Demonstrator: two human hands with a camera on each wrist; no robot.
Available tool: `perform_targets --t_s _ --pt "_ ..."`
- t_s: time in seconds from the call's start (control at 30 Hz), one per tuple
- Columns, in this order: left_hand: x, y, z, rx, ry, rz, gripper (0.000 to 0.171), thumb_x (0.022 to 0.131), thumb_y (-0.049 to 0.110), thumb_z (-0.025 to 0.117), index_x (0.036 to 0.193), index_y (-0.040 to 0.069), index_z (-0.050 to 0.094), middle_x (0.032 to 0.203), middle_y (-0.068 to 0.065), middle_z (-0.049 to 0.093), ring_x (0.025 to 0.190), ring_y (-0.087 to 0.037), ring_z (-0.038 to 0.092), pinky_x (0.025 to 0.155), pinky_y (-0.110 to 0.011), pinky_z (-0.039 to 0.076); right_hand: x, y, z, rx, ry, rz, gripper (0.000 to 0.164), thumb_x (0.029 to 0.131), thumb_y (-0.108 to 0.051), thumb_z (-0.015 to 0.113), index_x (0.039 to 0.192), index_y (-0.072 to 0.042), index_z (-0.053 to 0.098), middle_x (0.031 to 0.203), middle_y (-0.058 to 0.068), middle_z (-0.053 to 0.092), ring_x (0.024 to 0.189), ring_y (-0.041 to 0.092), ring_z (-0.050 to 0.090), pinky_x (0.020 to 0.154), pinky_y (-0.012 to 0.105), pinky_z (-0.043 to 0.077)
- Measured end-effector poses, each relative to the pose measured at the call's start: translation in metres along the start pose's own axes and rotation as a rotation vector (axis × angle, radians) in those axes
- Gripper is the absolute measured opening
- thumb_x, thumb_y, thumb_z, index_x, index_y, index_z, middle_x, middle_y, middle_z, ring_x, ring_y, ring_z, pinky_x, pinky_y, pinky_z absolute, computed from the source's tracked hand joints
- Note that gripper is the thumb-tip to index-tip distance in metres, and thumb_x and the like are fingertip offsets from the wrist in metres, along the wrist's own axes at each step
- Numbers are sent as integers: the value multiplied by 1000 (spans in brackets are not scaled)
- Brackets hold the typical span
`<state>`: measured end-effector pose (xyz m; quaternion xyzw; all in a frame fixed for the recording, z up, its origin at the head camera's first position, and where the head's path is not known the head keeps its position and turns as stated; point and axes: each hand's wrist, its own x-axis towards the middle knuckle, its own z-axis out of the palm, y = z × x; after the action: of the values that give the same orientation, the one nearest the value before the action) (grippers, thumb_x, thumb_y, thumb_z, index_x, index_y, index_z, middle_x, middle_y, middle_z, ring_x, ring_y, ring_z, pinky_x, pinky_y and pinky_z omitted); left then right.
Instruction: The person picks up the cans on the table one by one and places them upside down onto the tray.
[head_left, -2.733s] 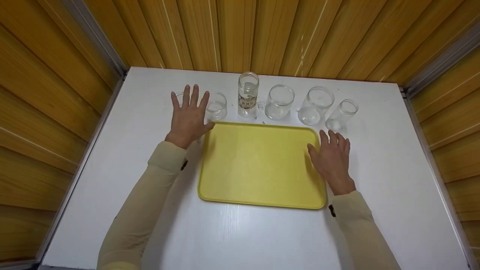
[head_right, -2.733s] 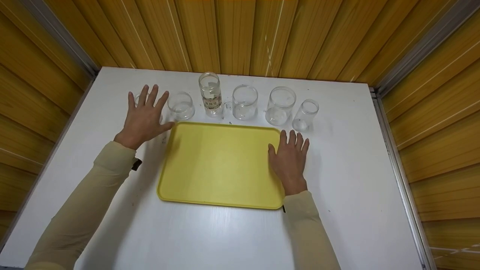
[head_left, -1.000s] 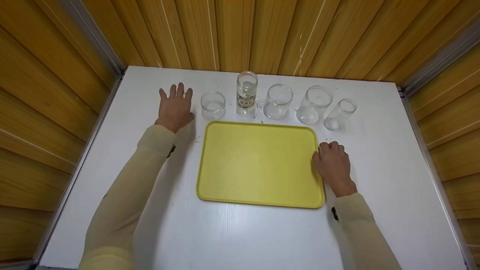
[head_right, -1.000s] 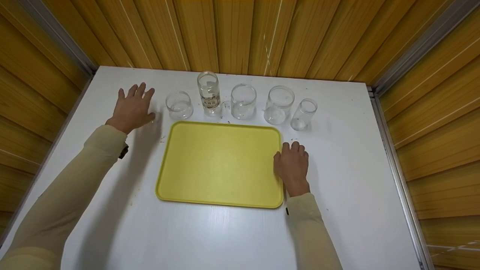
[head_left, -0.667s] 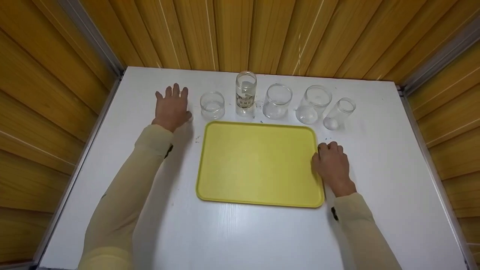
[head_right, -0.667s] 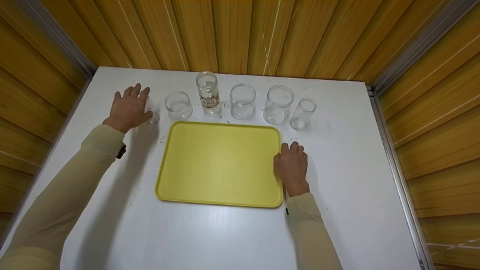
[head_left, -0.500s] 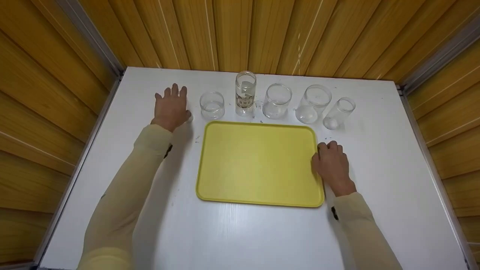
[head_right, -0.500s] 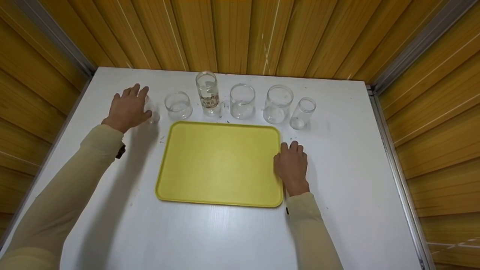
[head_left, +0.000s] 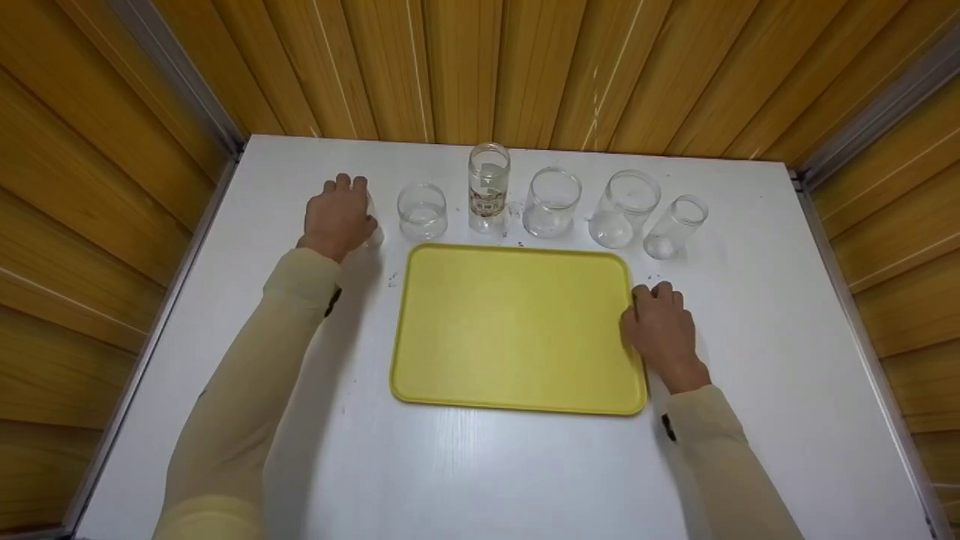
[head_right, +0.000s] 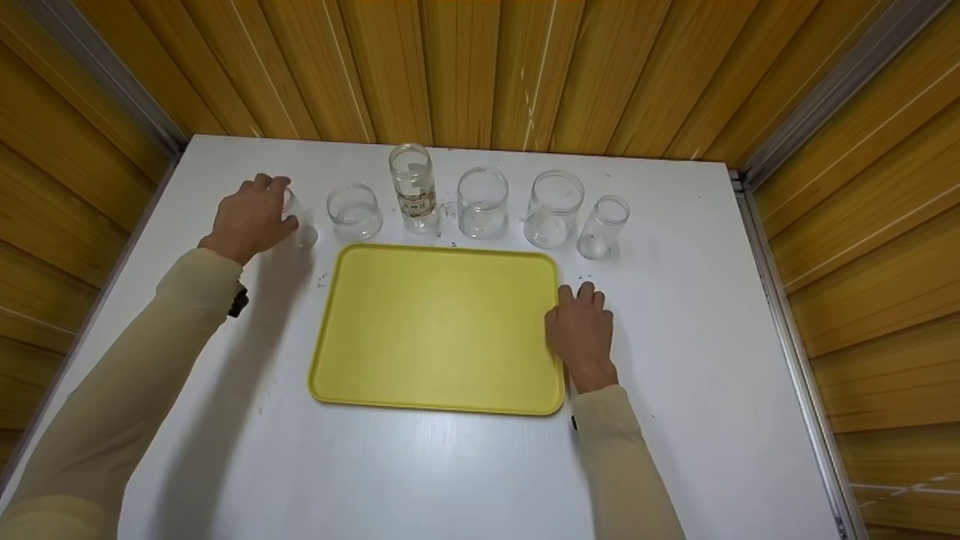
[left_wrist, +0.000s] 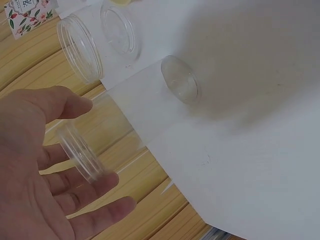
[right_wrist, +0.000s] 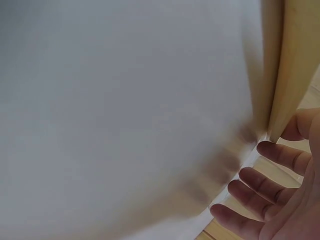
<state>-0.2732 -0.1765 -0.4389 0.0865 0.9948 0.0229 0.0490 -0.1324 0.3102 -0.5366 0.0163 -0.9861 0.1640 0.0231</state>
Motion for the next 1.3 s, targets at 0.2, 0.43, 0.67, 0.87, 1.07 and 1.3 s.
perform_targets --t_s 0.2,0.43,0.67,0.87,1.07,1.3 --pt "0 -1 -1 -60 13 -9 55 102 20 67 143 -11 48 132 -33 54 118 -46 57 90 -58 56 0 0 0 -7 -6 5 37 106 -15 48 130 10 62 112 28 50 97 46 49 73 62 48" --pt "-1 -4 -3 -93 15 5 55 100 18 71 140 -13 49 130 -35 54 116 -48 58 91 -58 56 -1 0 2 -25 5 -13 32 106 -15 50 125 8 61 110 27 49 94 44 48 68 61 48" --pt "-3 -4 -6 -120 21 20 58 98 15 74 140 -15 48 128 -36 55 114 -49 59 92 -58 55 -1 0 3 -34 19 -25 32 105 -16 50 124 8 61 109 27 49 93 44 48 67 61 48" --pt "-5 -5 -8 -178 31 29 53 96 11 75 135 -14 51 127 -36 56 115 -50 59 96 -58 54 -1 -1 1 -33 -3 -9 33 106 -15 49 126 8 60 112 27 48 96 44 47 69 61 47" --pt "-7 -5 -10 -219 38 30 56 94 10 77 136 -14 51 129 -37 56 115 -50 60 98 -57 53 0 -1 1 -32 -11 3 35 106 -16 48 128 9 60 112 27 48 96 44 47 70 61 47" --pt "-8 -6 -13 -258 32 25 54 93 9 77 136 -13 52 129 -35 56 117 -50 60 98 -57 53 0 -2 -1 -37 -10 2 33 106 -16 48 126 8 60 111 27 49 96 45 48 70 62 47"
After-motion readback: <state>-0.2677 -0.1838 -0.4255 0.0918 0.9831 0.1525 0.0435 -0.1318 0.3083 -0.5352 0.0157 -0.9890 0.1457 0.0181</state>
